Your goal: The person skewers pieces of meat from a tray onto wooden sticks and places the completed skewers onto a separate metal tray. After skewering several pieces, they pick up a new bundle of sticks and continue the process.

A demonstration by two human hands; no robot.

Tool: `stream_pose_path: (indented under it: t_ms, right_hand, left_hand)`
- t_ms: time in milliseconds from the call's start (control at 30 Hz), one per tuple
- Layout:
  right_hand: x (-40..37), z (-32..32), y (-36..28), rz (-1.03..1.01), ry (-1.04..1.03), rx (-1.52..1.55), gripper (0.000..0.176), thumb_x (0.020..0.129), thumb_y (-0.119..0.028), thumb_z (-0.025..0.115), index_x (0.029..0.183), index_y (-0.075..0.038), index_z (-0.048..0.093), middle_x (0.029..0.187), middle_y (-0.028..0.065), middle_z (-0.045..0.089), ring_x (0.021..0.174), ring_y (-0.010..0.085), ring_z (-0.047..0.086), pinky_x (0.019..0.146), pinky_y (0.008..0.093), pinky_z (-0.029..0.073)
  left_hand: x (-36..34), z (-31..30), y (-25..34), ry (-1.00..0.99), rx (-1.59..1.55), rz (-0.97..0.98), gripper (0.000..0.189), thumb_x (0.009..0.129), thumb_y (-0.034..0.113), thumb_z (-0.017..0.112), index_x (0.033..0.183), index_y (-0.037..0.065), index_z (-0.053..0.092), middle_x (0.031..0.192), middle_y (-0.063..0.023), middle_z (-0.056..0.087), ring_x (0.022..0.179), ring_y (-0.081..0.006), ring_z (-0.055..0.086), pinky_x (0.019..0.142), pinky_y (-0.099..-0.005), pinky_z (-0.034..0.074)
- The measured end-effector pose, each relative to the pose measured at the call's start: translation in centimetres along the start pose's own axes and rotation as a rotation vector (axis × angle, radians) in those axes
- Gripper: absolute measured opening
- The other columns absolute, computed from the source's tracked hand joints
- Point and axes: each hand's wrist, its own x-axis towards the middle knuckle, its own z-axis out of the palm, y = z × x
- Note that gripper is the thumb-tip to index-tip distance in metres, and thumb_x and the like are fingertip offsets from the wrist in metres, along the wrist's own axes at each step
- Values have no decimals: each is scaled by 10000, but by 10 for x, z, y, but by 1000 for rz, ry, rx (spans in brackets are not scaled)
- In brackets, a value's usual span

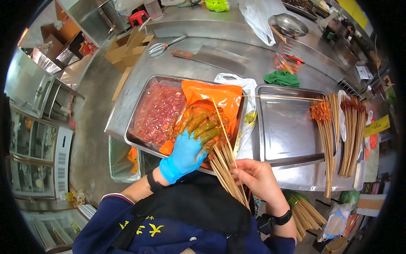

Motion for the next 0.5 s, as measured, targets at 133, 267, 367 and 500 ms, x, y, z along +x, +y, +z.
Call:
stream_pose_path:
  t_ms: [133, 267, 367, 500]
  right_hand:
    - [2, -17, -19, 213, -157, 99, 153, 859, -77, 534, 965, 29, 564, 819, 64, 612, 744, 115, 597, 659, 249, 510]
    - [18, -3, -49, -14, -240, 44, 168, 859, -74, 525, 1008, 0, 551, 806, 68, 614, 731, 134, 610, 640, 259, 512]
    - [25, -5, -107, -348, -24, -12, 210, 876, -79, 496, 1067, -7, 543, 752, 52, 608, 643, 114, 590, 569, 245, 492]
    - [43, -49, -131, -559, 366, -754, 201, 842, -93, 521, 1012, -53, 621, 719, 44, 620, 609, 137, 589, 533, 264, 447]
  left_hand:
    - [-5, 5, -11, -216, 1, -51, 383, 742, 108, 561, 1125, 95, 549, 1183, -103, 498, 1171, -336, 378, 985, -469, 269]
    - [-2, 6, -8, -80, -60, 62, 372, 749, 121, 554, 1120, 89, 549, 1199, -114, 483, 1177, -344, 369, 998, -480, 245]
    - [1, 0, -3, -23, 24, 159, 357, 759, 143, 548, 1112, 83, 557, 1213, -130, 468, 1183, -355, 360, 1004, -484, 229]
    - [1, -8, -5, -2, -24, 203, 348, 765, 149, 535, 1104, 78, 576, 1239, -162, 443, 1200, -357, 341, 1014, -465, 222]
